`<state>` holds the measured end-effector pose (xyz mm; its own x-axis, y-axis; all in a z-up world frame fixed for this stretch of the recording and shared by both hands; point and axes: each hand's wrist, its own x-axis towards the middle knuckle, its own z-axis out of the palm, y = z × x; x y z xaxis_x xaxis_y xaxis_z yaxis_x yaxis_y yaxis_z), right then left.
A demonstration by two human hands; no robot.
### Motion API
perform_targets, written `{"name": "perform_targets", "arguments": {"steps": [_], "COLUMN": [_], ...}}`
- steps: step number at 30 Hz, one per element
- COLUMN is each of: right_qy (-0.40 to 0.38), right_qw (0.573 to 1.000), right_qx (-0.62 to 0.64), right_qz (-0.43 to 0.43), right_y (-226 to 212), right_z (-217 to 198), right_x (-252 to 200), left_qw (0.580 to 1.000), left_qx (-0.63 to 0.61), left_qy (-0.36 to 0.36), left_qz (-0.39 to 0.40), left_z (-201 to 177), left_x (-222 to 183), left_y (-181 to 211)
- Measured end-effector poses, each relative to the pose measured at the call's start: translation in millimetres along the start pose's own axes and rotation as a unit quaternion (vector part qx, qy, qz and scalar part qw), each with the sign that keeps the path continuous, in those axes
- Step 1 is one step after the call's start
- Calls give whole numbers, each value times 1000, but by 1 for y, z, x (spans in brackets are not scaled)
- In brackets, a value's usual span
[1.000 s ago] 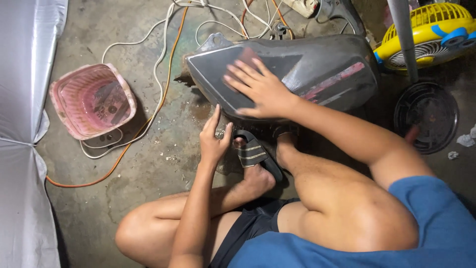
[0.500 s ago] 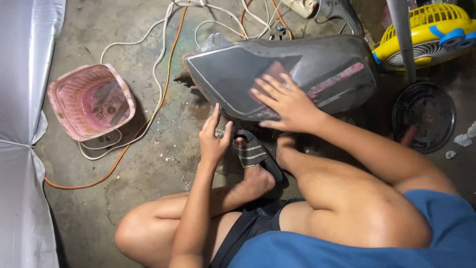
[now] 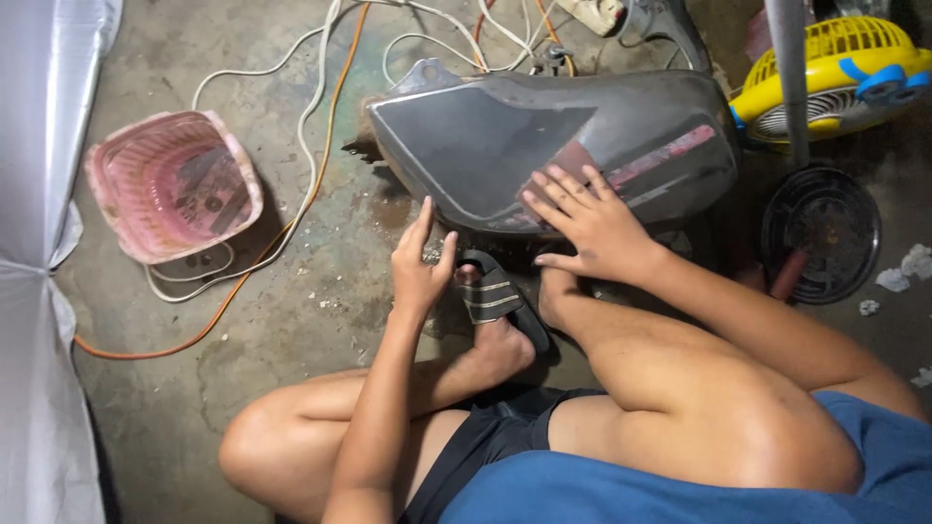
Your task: A person is manually sanding a motorcycle body part with sandpaper to smooth the surface.
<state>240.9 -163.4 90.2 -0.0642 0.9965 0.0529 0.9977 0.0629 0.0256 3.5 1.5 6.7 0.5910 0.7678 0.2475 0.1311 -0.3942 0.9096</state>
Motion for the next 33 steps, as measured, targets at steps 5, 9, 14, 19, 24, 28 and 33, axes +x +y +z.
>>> {"name": "perform_targets", "arguments": {"steps": [5,9,14,19,24,28,33], "right_qy": [33,-2,8,-1,26,39,20], "right_qw": [998,995,997,1000,998,996,997], "right_qx": [33,99,78,24,32,56,67], "right_qz": [-32,-25,-18,-10,-37,-61,-37], "right_y": [7,-2,0,-1,5,5,4], "right_z": [16,29,16,0,24,41,15], "right_x": [68,133,80,10,66,128,88], "left_qw": [1000,998,999,1000,1000,1000,1000], "left_qx": [-1,49,25,7,8,14,1], "left_qy": [1,-36,-30,1,-13,-8,-19], "left_qz": [1,-8,3,-5,12,6,4], "left_z": [3,-4,2,1,2,6,4], "left_x": [-2,-2,-5,0,-4,-7,-6], "left_y": [-4,6,-6,-5,-6,-13,-13]}}
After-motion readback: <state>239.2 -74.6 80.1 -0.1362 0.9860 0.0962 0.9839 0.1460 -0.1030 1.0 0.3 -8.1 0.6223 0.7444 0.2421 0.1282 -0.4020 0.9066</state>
